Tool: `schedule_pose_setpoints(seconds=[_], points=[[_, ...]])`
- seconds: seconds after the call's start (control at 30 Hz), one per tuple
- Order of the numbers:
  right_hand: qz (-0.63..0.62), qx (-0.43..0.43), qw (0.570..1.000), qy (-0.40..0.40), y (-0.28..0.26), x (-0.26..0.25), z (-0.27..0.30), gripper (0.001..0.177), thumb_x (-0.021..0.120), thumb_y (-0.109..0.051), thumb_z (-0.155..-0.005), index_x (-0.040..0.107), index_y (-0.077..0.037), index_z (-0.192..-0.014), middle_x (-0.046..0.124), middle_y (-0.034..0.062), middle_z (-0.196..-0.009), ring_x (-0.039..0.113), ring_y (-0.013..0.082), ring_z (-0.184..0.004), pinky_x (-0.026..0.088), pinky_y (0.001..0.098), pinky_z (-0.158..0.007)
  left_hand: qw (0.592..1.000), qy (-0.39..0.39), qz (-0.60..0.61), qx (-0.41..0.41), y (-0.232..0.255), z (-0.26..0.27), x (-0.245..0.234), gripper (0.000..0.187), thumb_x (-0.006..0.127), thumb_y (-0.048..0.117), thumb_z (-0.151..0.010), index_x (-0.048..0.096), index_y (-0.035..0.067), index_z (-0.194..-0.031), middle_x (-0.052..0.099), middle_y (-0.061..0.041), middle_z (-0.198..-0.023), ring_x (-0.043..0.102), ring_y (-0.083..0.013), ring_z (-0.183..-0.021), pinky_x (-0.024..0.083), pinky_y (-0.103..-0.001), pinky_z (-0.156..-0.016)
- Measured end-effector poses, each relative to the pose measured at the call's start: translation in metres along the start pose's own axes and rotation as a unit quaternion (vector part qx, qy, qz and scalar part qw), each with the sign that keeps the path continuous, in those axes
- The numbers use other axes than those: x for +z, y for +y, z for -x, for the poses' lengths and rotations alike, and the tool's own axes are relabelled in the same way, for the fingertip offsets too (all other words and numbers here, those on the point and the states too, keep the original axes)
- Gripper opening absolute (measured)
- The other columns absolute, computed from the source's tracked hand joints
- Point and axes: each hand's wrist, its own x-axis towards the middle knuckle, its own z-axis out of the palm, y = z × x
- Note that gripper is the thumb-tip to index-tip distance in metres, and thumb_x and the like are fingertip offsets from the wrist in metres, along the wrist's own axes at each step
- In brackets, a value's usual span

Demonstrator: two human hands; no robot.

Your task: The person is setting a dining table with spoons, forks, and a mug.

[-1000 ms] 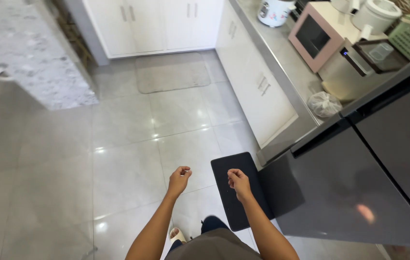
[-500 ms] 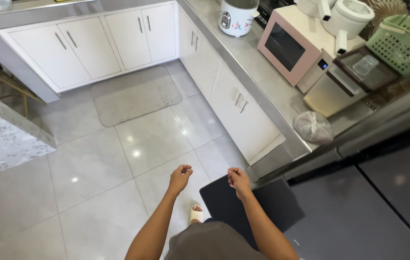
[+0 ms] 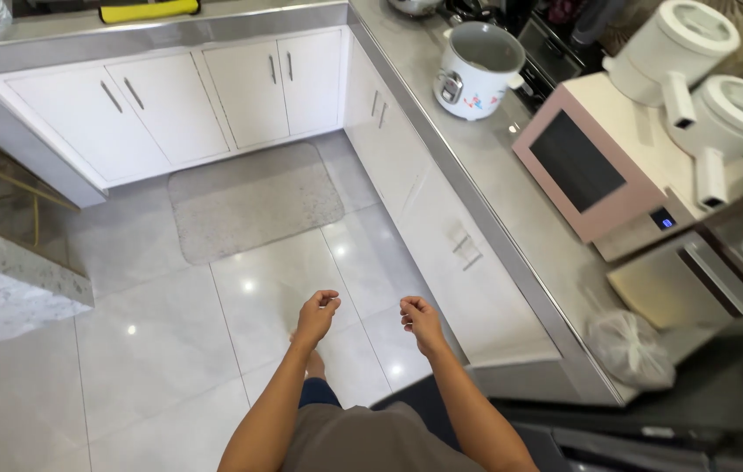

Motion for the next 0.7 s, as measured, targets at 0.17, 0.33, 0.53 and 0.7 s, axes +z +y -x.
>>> schedule_pose_setpoints(seconds=[0.17,0.33,0.53,0.7], points=[[0.002,0.008,1.000,0.001,-0.039,0.058,-0.100,0.013,0.070,-0.022,-0.092,0.069,-0.010,-0.097,0.062,-0.0006,-0.080,0.056,0.0097,-0.067,0.045,0.0268,-0.061,1.000,-0.001,-0.004,0.002,0.044,-0.115,-0.032,0.030,0.069,0.025,-0.089,0.072,0.008,-0.114,0.071,-0.004,-0.095,0.064,-0.0146,-0.082,0.052,-0.031,-0.077],[0.008,0.010,1.000,0.006,-0.091,0.109,-0.182,0.014,0.070,-0.022,-0.092,0.069,-0.010,-0.097,0.062,-0.0008,-0.081,0.057,0.0093,-0.067,0.044,0.0258,-0.061,0.999,-0.020,-0.034,0.023,0.095,-0.224,-0.050,0.029,0.069,0.026,-0.090,0.072,0.009,-0.114,0.072,-0.003,-0.097,0.064,-0.0138,-0.085,0.052,-0.030,-0.079],[0.006,0.014,1.000,0.003,-0.135,0.146,-0.265,0.014,0.070,-0.023,-0.092,0.069,-0.010,-0.098,0.063,-0.0006,-0.081,0.058,0.0100,-0.068,0.045,0.0258,-0.061,0.998,-0.031,-0.039,0.039,0.144,-0.326,-0.053,0.030,0.070,0.026,-0.090,0.073,0.009,-0.113,0.074,-0.007,-0.100,0.066,-0.0188,-0.087,0.053,-0.032,-0.081],[0.014,0.019,1.000,-0.007,-0.163,0.159,-0.361,0.014,0.070,-0.022,-0.092,0.069,-0.010,-0.098,0.063,-0.0002,-0.082,0.058,0.0103,-0.069,0.046,0.0258,-0.061,0.999,-0.031,-0.043,0.012,0.171,-0.416,-0.050,0.030,0.069,0.027,-0.090,0.072,0.011,-0.115,0.073,-0.005,-0.102,0.067,-0.0166,-0.092,0.053,-0.033,-0.082]])
